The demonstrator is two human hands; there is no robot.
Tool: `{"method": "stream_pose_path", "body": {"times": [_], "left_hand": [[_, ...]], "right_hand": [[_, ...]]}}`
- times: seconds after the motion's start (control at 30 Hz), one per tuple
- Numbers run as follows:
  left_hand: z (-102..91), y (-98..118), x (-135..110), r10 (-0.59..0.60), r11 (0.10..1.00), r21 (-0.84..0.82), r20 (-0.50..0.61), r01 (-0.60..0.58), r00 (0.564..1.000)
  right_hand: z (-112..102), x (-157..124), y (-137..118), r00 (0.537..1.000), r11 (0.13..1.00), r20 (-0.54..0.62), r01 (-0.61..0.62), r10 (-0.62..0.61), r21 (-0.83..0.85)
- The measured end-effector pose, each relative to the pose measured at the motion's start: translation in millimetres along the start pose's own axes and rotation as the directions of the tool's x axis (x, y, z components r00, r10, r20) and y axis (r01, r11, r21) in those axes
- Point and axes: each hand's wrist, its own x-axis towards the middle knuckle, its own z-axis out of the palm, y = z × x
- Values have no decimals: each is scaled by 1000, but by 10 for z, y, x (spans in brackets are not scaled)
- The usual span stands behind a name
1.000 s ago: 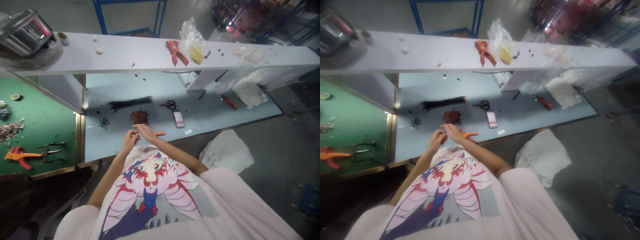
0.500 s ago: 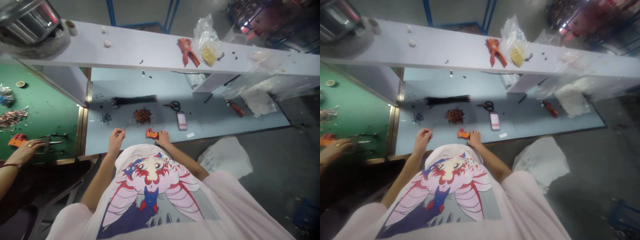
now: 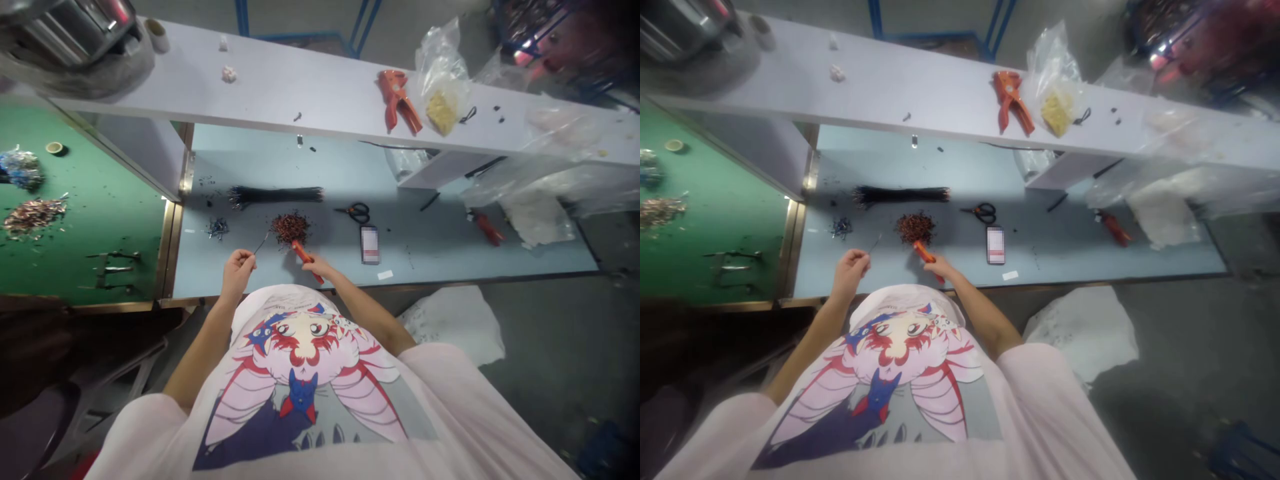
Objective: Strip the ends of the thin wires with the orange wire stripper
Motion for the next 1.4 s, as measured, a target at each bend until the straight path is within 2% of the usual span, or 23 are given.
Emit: {"method": "stream_pose_path", "body": {"times": [0.1,0.2,0.3,0.37,0.43,0.53,0.63,0.8,0.93,1.07,1.27,1.4], "left_hand": [[22,5,-15,26,1000,-18,-10,-26,1000],[32,31,-39,118,992,-40,-57,-120,991],[33,84,-72,226,974,-10,-111,-228,968],[41,134,-101,276,961,44,-141,-273,951],[69,189,-138,294,956,81,-167,-284,941],[159,266,-210,286,958,51,-143,-282,947],[289,320,-286,320,947,-18,-61,-322,945],[451,352,-357,401,915,-65,30,-398,916],[482,319,-382,396,918,-56,127,-392,909],[482,295,-415,418,908,-21,129,-419,899],[457,348,-475,567,819,13,139,-574,812],[441,368,-510,577,813,8,135,-583,806]], "right_hand": [[88,24,-117,998,997,54,-15,11,74],[147,31,-306,999,988,32,11,-17,156],[122,-52,-524,996,964,25,72,-81,255],[61,-187,-655,992,930,59,83,-112,357],[-11,-380,-765,982,844,140,34,-128,535],[-98,-713,-899,944,631,278,-109,-177,769],[-136,-995,-1009,908,503,345,-188,-239,844],[-150,-1246,-1083,897,397,340,-213,-283,893],[-151,-1338,-1068,894,404,365,-243,-260,882],[-137,-1387,-1067,859,441,426,-277,-285,854],[-108,-1419,-1112,795,475,466,-261,-388,840],[-101,-1418,-1121,746,473,473,-241,-468,847]]}}
